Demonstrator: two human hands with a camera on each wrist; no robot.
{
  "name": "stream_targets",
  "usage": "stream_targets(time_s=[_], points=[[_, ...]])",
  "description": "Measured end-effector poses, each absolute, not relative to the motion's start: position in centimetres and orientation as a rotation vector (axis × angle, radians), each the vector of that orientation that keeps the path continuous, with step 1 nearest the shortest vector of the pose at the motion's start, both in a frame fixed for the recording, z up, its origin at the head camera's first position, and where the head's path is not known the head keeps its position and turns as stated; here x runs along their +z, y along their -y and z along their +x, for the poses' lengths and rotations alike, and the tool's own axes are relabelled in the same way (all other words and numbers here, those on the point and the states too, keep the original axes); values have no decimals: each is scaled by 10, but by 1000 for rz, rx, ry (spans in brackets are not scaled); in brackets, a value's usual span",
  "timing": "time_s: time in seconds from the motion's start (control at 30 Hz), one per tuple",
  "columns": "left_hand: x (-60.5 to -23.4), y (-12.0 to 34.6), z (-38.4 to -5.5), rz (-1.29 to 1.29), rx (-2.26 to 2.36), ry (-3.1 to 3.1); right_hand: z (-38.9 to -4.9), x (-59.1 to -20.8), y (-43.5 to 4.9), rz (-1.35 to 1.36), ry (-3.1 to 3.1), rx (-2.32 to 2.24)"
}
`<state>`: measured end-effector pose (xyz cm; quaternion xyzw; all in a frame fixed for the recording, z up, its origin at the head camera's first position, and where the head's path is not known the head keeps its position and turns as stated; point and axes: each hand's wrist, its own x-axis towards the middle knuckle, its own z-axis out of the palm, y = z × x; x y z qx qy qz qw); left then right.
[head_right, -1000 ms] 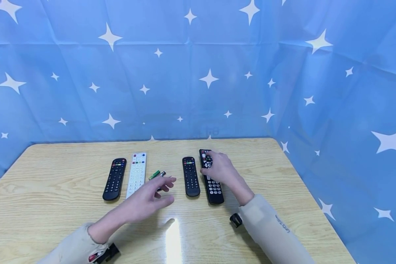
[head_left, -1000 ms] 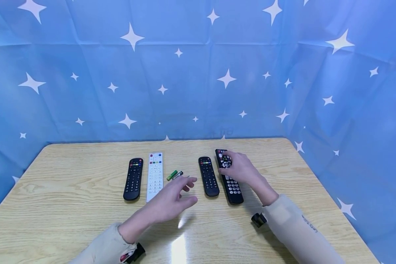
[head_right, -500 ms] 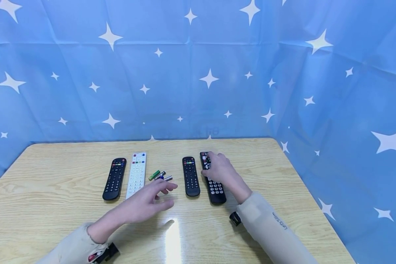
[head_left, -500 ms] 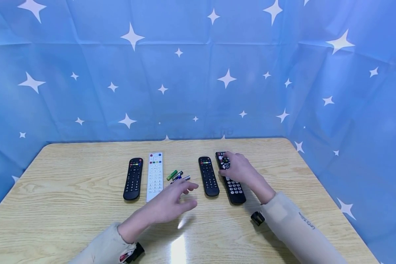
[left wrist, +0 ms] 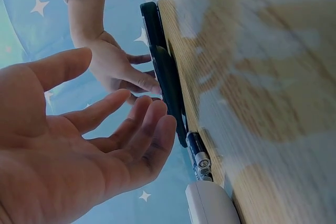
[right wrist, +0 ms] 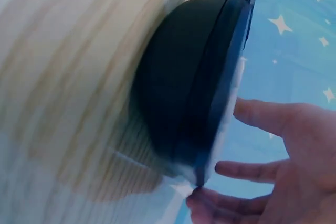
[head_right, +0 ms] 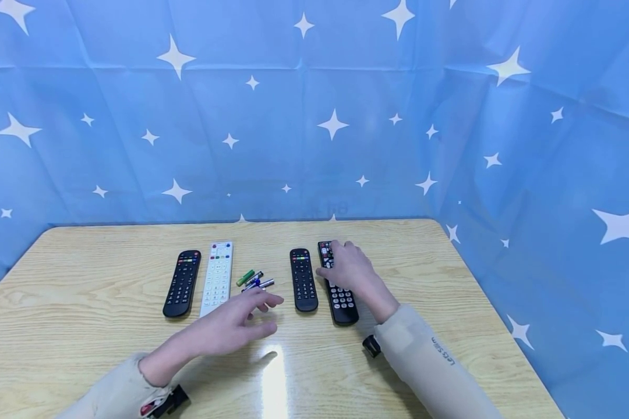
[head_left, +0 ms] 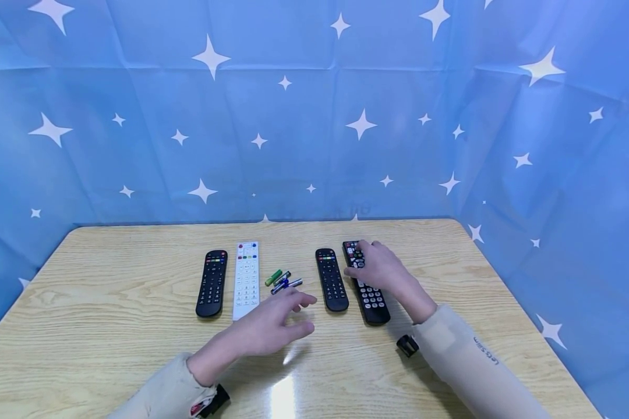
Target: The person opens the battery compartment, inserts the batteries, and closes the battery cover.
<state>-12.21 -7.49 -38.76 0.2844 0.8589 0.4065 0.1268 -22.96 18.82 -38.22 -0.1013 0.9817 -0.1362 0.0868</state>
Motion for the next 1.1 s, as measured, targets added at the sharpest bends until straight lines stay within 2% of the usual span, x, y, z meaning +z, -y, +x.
stream_targets(time_s=[0.2,0.53,1.1], points=[[-388,74,-122,863,1162,-2501,-224,-376,-177,-321,-3009,-283],[-387,73,-121,878,1132,-2485,-220,-373,-153,-474,-2987,-344],[-387,71,-120,887,1040,-2465,-223,-385,-127,-447,-2853,-325]])
